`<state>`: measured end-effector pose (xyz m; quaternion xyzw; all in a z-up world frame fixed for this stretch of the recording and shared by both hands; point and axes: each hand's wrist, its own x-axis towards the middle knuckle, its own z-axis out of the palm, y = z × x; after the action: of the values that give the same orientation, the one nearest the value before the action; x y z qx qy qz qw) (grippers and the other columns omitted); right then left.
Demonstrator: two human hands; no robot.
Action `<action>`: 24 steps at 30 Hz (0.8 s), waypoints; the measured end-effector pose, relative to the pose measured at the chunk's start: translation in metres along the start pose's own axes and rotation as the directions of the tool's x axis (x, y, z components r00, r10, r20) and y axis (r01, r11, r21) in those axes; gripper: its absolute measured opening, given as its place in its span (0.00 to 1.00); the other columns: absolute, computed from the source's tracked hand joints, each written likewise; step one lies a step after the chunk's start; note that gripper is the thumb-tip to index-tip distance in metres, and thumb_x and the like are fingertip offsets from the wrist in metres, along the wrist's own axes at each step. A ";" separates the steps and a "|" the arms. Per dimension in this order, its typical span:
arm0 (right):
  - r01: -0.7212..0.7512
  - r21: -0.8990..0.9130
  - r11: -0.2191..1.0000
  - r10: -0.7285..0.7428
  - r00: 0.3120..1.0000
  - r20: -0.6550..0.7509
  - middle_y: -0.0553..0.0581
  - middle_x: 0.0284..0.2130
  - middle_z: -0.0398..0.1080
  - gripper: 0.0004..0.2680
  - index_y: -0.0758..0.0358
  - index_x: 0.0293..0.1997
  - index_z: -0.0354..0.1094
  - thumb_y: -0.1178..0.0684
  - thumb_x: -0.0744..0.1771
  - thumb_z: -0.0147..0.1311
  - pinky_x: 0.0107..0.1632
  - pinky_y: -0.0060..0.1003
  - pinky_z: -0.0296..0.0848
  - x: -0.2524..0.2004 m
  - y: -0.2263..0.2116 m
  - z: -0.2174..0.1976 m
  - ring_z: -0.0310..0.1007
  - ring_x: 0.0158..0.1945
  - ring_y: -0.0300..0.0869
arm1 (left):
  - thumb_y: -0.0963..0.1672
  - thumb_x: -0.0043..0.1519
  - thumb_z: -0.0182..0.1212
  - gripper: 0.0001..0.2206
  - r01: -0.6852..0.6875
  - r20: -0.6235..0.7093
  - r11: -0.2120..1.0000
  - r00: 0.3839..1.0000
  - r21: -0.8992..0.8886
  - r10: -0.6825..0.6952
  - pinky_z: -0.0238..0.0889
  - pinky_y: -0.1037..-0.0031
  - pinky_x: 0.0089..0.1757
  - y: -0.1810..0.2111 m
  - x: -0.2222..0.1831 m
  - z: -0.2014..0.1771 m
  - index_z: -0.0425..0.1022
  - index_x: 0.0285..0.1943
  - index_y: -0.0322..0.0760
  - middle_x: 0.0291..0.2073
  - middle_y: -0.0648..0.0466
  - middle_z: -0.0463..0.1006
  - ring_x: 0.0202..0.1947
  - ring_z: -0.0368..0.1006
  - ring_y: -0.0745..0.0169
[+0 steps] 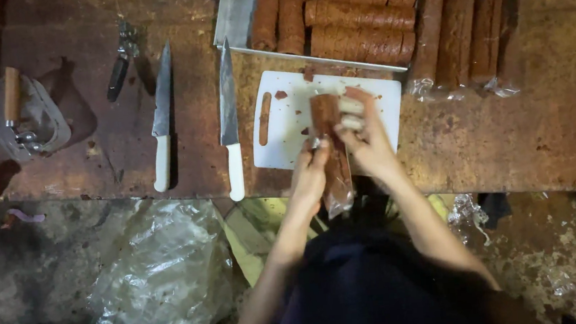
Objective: Slicing cylindrical food rolls on a cutting board and organizing them in a tray
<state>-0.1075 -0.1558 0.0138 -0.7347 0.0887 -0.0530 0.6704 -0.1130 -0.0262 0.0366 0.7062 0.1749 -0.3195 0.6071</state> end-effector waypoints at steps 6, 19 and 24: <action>-0.423 0.196 0.885 0.392 0.902 0.178 0.78 0.70 0.49 0.32 0.57 0.75 0.48 0.50 0.64 0.67 0.65 0.65 0.60 -0.018 0.010 0.019 0.45 0.74 0.70 | 0.47 0.69 0.48 0.13 -0.251 -0.073 0.901 0.953 0.353 0.294 0.72 0.52 0.42 -0.041 0.040 -0.033 0.78 0.42 0.41 0.34 0.42 0.83 0.45 0.80 0.39; -0.535 0.335 0.775 0.409 0.830 0.378 0.70 0.44 0.73 0.24 0.68 0.65 0.61 0.61 0.62 0.64 0.36 0.53 0.82 0.064 0.050 -0.056 0.81 0.38 0.55 | 0.32 0.60 0.65 0.06 -0.783 -0.701 0.621 0.425 0.032 0.573 0.79 0.57 0.34 -0.056 -0.054 -0.213 0.76 0.44 0.24 0.42 0.35 0.81 0.37 0.79 0.41; 0.255 -0.640 0.724 0.298 0.722 0.625 0.54 0.68 0.61 0.32 0.52 0.71 0.55 0.57 0.59 0.65 0.67 0.55 0.62 0.076 0.008 -0.041 0.57 0.67 0.49 | 0.38 0.54 0.49 0.11 -0.564 -0.833 0.648 0.510 -0.512 -0.216 0.69 0.84 0.33 -0.207 -0.040 -0.293 0.74 0.41 0.44 0.34 0.58 0.79 0.34 0.76 0.68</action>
<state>-0.0415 -0.2122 0.0070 -0.8923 -0.1455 0.2699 0.3314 -0.2035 0.3052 -0.0740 0.4716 0.4764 0.2342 0.7042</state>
